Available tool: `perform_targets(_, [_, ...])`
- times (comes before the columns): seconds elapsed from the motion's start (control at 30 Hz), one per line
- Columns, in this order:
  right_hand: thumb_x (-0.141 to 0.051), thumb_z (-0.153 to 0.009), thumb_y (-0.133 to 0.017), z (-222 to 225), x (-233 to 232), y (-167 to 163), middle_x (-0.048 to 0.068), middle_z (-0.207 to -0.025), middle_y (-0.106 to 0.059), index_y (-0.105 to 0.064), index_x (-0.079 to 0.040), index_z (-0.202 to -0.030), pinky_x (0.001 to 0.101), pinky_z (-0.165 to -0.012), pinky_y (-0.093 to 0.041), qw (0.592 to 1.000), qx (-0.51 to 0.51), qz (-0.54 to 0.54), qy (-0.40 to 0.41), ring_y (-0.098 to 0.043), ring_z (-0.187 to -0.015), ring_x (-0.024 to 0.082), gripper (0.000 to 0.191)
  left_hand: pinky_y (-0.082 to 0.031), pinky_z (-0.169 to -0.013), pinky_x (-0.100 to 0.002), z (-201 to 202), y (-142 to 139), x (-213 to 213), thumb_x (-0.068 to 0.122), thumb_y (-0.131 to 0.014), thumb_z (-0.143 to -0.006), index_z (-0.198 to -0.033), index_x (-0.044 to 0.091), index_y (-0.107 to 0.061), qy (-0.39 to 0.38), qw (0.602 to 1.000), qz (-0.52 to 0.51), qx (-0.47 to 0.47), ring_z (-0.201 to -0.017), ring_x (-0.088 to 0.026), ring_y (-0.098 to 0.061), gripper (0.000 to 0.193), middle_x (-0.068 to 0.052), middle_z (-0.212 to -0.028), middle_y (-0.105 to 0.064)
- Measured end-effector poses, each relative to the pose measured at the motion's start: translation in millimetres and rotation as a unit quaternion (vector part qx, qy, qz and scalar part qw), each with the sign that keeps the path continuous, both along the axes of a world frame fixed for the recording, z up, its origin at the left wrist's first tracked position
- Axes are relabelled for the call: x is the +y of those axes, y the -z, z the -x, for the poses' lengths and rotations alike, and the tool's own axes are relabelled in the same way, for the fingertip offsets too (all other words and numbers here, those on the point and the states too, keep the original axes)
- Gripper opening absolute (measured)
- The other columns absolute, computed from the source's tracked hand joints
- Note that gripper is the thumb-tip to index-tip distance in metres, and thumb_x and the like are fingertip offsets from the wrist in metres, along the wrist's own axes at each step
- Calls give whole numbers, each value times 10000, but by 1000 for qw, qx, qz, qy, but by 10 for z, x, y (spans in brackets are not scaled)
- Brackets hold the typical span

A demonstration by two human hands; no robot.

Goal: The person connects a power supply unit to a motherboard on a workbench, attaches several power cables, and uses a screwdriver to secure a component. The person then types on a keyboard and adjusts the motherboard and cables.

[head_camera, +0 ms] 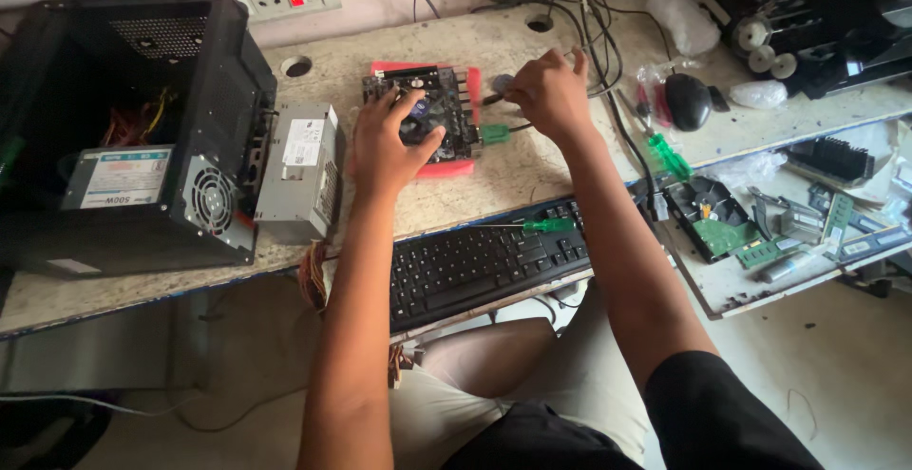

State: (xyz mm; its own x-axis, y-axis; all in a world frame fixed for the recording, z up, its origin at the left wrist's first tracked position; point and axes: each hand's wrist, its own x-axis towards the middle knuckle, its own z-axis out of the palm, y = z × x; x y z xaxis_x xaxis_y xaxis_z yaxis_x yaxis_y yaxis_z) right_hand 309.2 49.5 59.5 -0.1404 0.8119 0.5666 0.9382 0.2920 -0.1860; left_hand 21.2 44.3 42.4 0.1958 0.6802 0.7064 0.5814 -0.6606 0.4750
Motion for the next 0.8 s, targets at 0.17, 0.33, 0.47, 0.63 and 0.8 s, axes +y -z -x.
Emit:
perform_targets(0.17, [-249,-817,-863,-93,100,112,-36,-942,-762,-830,-196,-925,472,-1066,-318,994,96,-30,-38,-598,-1053,233,125,-464,-1055,-488,-12,-17,-2,346,-876,-772,-1272,171,-704,4,1000,2,-4,-1208,-384,-590,557,-146,-1327,-662])
perform_targets(0.33, [-246,-799,-866,-192,116,240,-36,-975,-762,-813,-200,-953,427,-1064,-342,985,147,-31,-86,-616,-1049,221,170,-468,-1057,-473,-41,-23,-24,352,-869,-785,-1275,170,-704,2,1000,27,6,-1229,-376,-587,548,-141,-1326,-659])
perform_targets(0.47, [-252,-784,-861,-235,149,289,-31,-937,-761,-822,-213,-925,454,-1046,-343,988,130,-16,-87,-596,-1044,245,152,-457,-1071,-476,-105,-42,-11,344,-873,-798,-1290,150,-700,4,1000,4,23,-1234,-382,-579,556,-156,-1331,-651])
perform_targets(0.63, [-269,-744,-861,-329,140,289,-23,-919,-749,-817,-201,-889,534,-1025,-316,994,79,-20,-72,-587,-1075,263,166,-446,-1100,-476,-210,-47,-23,308,-870,-812,-1308,142,-690,25,999,12,35,-1261,-384,-580,552,-167,-1348,-653])
perform_targets(0.8, [-249,-772,-838,-380,96,287,-38,-905,-740,-834,-229,-921,565,-1021,-296,994,66,-30,-76,-586,-1079,245,150,-443,-1102,-467,-302,-16,-32,272,-866,-814,-1319,130,-687,25,999,22,33,-1265,-390,-580,554,-185,-1348,-651])
